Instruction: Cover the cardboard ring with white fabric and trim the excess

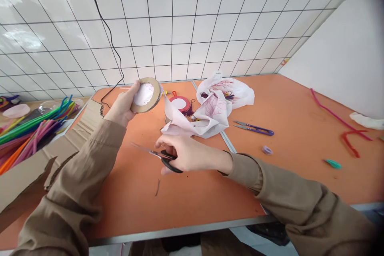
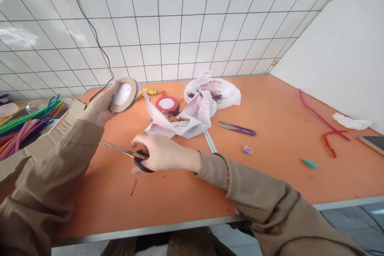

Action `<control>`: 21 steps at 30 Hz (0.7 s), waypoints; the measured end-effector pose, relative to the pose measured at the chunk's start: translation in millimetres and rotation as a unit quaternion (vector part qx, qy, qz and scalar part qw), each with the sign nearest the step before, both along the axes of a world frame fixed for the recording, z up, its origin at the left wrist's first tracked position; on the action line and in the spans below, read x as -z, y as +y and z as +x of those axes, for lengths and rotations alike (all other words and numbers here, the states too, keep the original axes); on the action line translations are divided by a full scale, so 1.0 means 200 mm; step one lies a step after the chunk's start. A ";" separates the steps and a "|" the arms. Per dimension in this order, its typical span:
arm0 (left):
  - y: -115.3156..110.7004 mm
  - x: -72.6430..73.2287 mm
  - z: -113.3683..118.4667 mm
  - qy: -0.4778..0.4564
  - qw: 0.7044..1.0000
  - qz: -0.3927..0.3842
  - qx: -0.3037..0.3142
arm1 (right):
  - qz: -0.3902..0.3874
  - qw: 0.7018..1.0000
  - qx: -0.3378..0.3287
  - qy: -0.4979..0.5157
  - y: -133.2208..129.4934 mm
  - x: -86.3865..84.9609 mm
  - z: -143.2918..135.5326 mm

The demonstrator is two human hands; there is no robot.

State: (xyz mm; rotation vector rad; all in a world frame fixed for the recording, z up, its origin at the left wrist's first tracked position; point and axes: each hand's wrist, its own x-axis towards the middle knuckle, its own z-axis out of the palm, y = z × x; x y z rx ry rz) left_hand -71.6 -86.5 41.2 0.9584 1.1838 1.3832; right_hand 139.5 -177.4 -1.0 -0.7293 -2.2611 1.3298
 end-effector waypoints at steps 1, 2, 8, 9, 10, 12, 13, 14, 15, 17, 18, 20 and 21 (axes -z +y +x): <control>0.00 0.00 0.00 -0.006 1.000 0.006 -0.003 | 0.052 0.997 0.008 -0.054 -0.01 0.00 0.00; -0.01 -0.01 0.01 -0.008 1.000 0.012 -0.007 | 0.101 0.990 0.014 -0.102 -0.02 0.00 0.00; -0.05 -0.05 0.09 0.009 0.999 0.022 0.026 | 0.256 0.943 0.019 -0.210 -0.03 0.03 0.00; -0.06 -0.05 0.11 0.016 0.999 0.019 0.030 | 0.259 0.944 0.032 -0.202 -0.04 0.03 0.00; -0.06 -0.05 0.12 0.025 0.999 0.016 0.032 | 0.253 0.947 0.052 -0.189 -0.05 0.02 0.00; -0.07 -0.05 0.13 0.041 0.998 0.015 0.038 | 0.186 0.969 0.076 -0.140 -0.08 -0.01 -0.01; -0.07 -0.05 0.13 0.044 0.998 0.019 0.040 | 0.118 0.985 0.066 -0.109 -0.11 -0.03 -0.01; -0.06 -0.05 0.13 0.044 0.998 0.023 0.041 | 0.028 0.996 0.032 -0.076 -0.14 -0.04 -0.01; -0.06 -0.06 0.13 0.042 0.998 0.028 0.041 | -0.066 0.997 -0.015 -0.044 -0.17 -0.05 -0.02; -0.05 -0.06 0.13 0.038 0.998 0.030 0.044 | -0.222 0.970 -0.100 0.005 -0.24 -0.03 -0.04; -0.05 -0.06 0.12 0.038 0.998 0.031 0.045 | -0.281 0.949 -0.138 0.031 -0.27 -0.01 -0.06; -0.04 -0.05 0.12 0.037 0.997 0.038 0.051 | -0.389 0.894 -0.203 0.093 -0.30 0.08 -0.10; -0.04 -0.05 0.12 0.035 0.997 0.043 0.054 | -0.434 0.866 -0.222 0.114 -0.30 0.12 -0.13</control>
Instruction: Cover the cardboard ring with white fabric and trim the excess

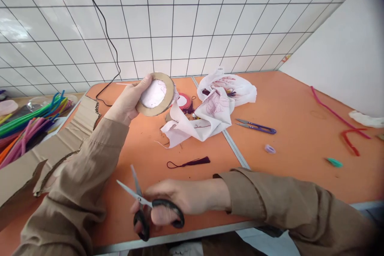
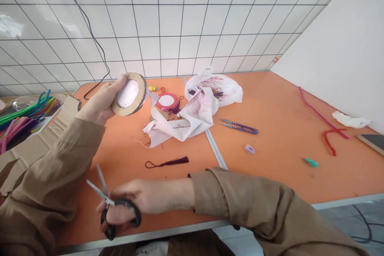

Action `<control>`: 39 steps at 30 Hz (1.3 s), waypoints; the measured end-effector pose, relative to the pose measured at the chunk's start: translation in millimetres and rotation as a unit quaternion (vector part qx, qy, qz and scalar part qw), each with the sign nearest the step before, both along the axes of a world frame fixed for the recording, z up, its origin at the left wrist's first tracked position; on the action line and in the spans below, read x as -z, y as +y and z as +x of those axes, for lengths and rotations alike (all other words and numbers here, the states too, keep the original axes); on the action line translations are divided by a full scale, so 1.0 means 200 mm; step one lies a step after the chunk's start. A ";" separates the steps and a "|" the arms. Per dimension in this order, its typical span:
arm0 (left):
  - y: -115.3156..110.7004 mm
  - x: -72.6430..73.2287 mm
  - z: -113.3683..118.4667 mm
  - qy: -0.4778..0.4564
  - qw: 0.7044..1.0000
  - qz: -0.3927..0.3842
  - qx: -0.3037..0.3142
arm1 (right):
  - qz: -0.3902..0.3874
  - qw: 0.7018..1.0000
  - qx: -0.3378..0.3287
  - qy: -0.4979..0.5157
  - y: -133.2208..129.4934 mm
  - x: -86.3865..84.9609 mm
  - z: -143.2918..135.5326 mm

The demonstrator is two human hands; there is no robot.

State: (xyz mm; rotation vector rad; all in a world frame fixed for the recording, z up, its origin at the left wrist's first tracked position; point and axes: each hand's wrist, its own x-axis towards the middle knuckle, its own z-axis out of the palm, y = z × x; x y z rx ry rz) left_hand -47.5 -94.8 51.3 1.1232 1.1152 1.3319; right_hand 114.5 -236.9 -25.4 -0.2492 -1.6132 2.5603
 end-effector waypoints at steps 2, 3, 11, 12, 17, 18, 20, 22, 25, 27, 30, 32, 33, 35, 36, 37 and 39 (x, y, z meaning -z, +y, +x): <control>0.00 0.00 0.00 -0.004 1.000 0.009 0.006 | -0.096 0.995 0.015 0.016 0.05 0.08 -0.03; 0.00 0.00 0.00 -0.005 1.000 0.011 0.009 | -0.123 0.992 0.038 0.011 0.09 0.11 -0.03; -0.03 -0.05 -0.02 -0.016 0.999 0.018 0.028 | 0.150 0.946 0.287 -0.011 0.43 0.01 0.09; -0.03 -0.06 -0.02 -0.015 0.999 0.021 0.031 | 0.197 0.942 0.271 -0.028 0.42 0.00 0.10; -0.03 -0.05 -0.03 0.017 0.999 0.034 0.029 | 0.536 0.790 0.222 -0.199 0.27 -0.03 0.08; -0.03 -0.04 -0.02 0.023 0.999 0.032 0.032 | 0.591 0.745 0.208 -0.230 0.26 -0.03 0.07; -0.03 -0.04 -0.02 0.028 0.998 0.029 0.042 | 0.638 0.698 0.174 -0.276 0.25 -0.04 0.07; -0.03 -0.03 -0.01 0.033 0.998 0.023 0.047 | 0.620 0.711 0.144 -0.299 0.26 -0.05 0.07; -0.04 -0.03 0.00 0.042 0.998 0.005 0.051 | 0.593 0.740 0.127 -0.291 0.29 -0.08 0.09; -0.03 -0.02 0.01 0.047 0.997 -0.004 0.058 | 0.584 0.752 0.115 -0.281 0.31 -0.10 0.11; -0.03 -0.02 0.01 0.073 0.995 -0.006 0.065 | 0.567 0.768 0.105 -0.278 0.32 -0.11 0.13; -0.03 -0.02 0.01 0.096 0.992 -0.007 0.077 | 0.591 0.752 0.104 -0.272 0.32 -0.11 0.13; -0.04 -0.01 0.00 0.108 0.990 -0.007 0.087 | 0.618 0.732 0.103 -0.268 0.31 -0.11 0.12; -0.04 -0.01 0.00 0.121 0.986 -0.007 0.112 | 0.676 0.682 0.099 -0.262 0.30 -0.10 0.11; -0.04 -0.01 0.00 0.122 0.985 -0.007 0.125 | 0.696 0.662 0.098 -0.260 0.29 -0.10 0.10; -0.04 0.00 0.00 0.122 0.983 -0.006 0.135 | 0.708 0.650 0.099 -0.259 0.29 -0.09 0.10; -0.05 0.00 0.00 0.123 0.981 -0.007 0.147 | 0.717 0.643 0.099 -0.251 0.29 -0.09 0.10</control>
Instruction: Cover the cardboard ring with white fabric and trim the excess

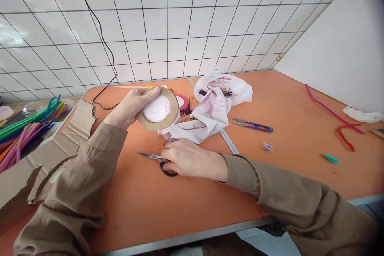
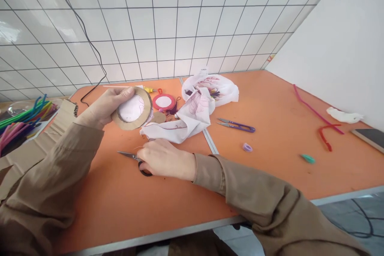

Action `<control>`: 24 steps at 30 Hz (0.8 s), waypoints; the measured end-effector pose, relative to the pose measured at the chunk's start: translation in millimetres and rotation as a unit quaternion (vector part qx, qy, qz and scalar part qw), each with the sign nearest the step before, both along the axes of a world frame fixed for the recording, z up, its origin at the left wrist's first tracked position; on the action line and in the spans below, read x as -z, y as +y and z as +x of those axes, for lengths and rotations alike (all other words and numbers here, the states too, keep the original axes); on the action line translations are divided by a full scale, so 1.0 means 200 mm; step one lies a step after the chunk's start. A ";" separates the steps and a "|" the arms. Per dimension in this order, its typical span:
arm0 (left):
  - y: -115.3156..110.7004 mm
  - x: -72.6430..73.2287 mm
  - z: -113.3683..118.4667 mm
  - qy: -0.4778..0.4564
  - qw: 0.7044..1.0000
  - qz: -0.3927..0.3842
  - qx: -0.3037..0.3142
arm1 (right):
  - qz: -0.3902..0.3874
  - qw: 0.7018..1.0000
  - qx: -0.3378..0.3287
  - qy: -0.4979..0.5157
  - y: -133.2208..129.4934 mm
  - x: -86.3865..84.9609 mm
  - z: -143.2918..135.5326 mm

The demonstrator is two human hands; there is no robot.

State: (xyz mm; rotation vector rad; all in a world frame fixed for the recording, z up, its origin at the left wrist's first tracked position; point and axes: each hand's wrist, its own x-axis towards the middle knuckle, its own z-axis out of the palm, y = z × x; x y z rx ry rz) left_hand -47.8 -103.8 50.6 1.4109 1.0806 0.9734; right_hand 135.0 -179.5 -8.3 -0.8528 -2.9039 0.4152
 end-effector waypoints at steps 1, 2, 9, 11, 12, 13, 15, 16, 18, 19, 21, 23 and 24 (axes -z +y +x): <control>0.00 0.00 0.00 0.002 1.000 -0.001 0.002 | 0.004 1.000 -0.004 0.002 0.00 0.00 0.00; 0.00 0.00 0.00 0.005 1.000 -0.003 0.000 | 0.012 1.000 -0.009 0.003 0.01 0.01 0.01; 0.00 0.00 0.01 0.019 1.000 -0.001 -0.017 | 0.070 0.996 -0.043 -0.024 -0.01 0.01 0.01; -0.01 0.00 0.01 0.030 0.999 -0.001 -0.022 | 0.050 0.998 -0.032 -0.016 -0.02 -0.01 0.01; -0.01 0.00 0.01 0.033 0.999 -0.002 -0.023 | 0.027 0.999 -0.017 -0.004 -0.02 -0.03 0.01; -0.01 0.01 0.01 0.034 0.999 -0.002 -0.022 | -0.002 1.000 0.006 0.015 -0.01 -0.05 0.01; 0.00 0.01 0.00 0.031 0.999 -0.001 -0.016 | -0.058 0.993 0.072 0.074 0.01 -0.10 0.04; 0.00 0.02 0.00 0.028 1.000 0.001 -0.013 | -0.077 0.984 0.111 0.119 0.02 -0.12 0.05; 0.01 0.03 -0.01 0.023 1.000 0.001 -0.013 | -0.069 0.949 0.180 0.248 0.05 -0.16 0.09; 0.01 0.03 -0.01 0.022 1.000 0.001 -0.012 | -0.046 0.922 0.206 0.324 0.07 -0.18 0.10; 0.02 0.04 -0.02 0.022 1.000 0.001 -0.011 | -0.011 0.855 0.239 0.460 0.11 -0.18 0.12; 0.02 0.04 -0.02 0.022 1.000 0.003 -0.009 | -0.053 0.806 0.247 0.535 0.15 -0.16 0.12; 0.02 0.04 -0.02 0.020 1.000 0.003 -0.008 | -0.113 0.791 0.243 0.550 0.18 -0.14 0.11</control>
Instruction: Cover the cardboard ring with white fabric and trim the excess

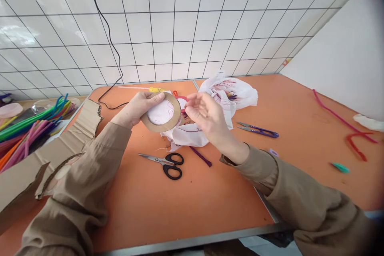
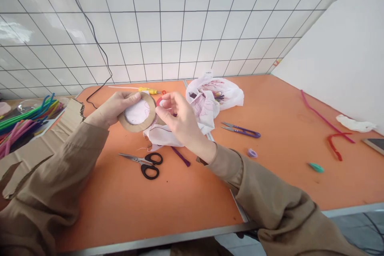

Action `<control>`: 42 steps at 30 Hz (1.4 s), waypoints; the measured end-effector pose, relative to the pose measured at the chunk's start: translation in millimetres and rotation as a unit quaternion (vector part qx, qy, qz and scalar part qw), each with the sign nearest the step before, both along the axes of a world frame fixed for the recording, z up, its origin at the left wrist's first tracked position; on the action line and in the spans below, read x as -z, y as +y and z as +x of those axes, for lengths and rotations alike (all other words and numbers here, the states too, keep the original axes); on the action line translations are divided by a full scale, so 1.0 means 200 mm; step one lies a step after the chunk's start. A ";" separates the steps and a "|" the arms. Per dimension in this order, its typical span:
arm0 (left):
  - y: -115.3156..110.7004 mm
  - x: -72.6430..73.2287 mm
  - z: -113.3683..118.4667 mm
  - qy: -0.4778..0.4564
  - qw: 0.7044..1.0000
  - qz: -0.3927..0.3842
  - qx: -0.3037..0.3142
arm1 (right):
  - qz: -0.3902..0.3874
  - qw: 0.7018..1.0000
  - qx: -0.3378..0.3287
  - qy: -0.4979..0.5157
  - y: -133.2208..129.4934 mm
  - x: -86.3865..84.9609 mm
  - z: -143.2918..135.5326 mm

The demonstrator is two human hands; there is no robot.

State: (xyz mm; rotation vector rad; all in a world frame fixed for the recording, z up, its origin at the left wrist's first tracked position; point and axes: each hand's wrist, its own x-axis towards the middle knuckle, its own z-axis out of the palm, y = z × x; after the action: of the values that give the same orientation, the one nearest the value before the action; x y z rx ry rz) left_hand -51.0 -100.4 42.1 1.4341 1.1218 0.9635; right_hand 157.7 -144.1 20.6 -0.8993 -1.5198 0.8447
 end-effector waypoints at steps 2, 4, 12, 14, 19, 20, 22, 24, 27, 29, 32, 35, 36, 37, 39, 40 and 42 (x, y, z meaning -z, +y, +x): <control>0.00 0.00 0.01 -0.004 1.000 -0.001 0.006 | -0.095 0.991 -0.087 0.048 0.04 0.03 -0.01; -0.01 0.01 0.02 -0.003 1.000 -0.002 0.015 | -0.155 0.973 -0.154 0.069 0.06 0.06 -0.03; -0.02 0.00 0.02 0.007 1.000 -0.002 0.017 | -0.197 0.955 -0.215 0.049 0.05 0.08 -0.03; -0.02 -0.01 0.02 0.013 1.000 -0.002 0.011 | -0.196 0.957 -0.211 0.042 0.05 0.08 -0.03; -0.02 -0.02 0.02 0.021 1.000 0.004 0.016 | -0.198 0.957 -0.209 0.034 0.05 0.07 -0.03; -0.02 -0.02 0.01 0.023 1.000 0.004 0.019 | -0.196 0.959 -0.203 0.030 0.04 0.07 -0.03; -0.01 -0.02 0.01 0.028 0.999 0.004 0.025 | -0.191 0.962 -0.194 0.024 0.04 0.06 -0.03; -0.01 -0.01 0.00 0.036 0.999 0.003 0.030 | -0.187 0.965 -0.184 0.013 0.04 0.06 -0.02; 0.00 -0.01 -0.01 0.043 0.999 0.000 0.029 | -0.172 0.972 -0.154 -0.030 0.05 0.05 -0.02; 0.00 -0.01 -0.02 0.042 0.999 -0.005 0.025 | -0.161 0.976 -0.130 -0.061 0.05 0.05 -0.01; 0.00 -0.01 -0.02 0.036 0.999 -0.013 0.025 | -0.157 0.978 -0.111 -0.086 0.05 0.04 -0.01; 0.00 0.00 -0.02 0.032 0.999 -0.025 0.021 | -0.158 0.978 -0.104 -0.091 0.05 0.04 -0.02; 0.01 0.00 -0.02 0.030 0.999 -0.029 0.020 | -0.164 0.977 -0.104 -0.084 0.05 0.04 -0.02; 0.01 0.01 -0.03 0.027 0.999 -0.032 0.021 | -0.171 0.977 -0.105 -0.073 0.05 0.04 -0.02; 0.03 0.03 -0.05 0.016 0.999 -0.036 0.024 | -0.182 0.976 -0.106 -0.046 0.05 0.04 -0.03; 0.04 0.04 -0.06 0.011 0.999 -0.038 0.023 | -0.181 0.977 -0.106 -0.030 0.04 0.04 -0.03; 0.07 0.06 -0.10 0.011 0.999 -0.040 0.009 | -0.162 0.981 -0.103 0.001 0.04 0.04 -0.03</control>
State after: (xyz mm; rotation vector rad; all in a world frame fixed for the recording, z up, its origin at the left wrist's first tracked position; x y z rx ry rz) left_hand -71.0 -86.8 31.1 1.3904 1.1491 0.8827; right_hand 152.0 -135.4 13.2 -0.9834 -1.5154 1.2711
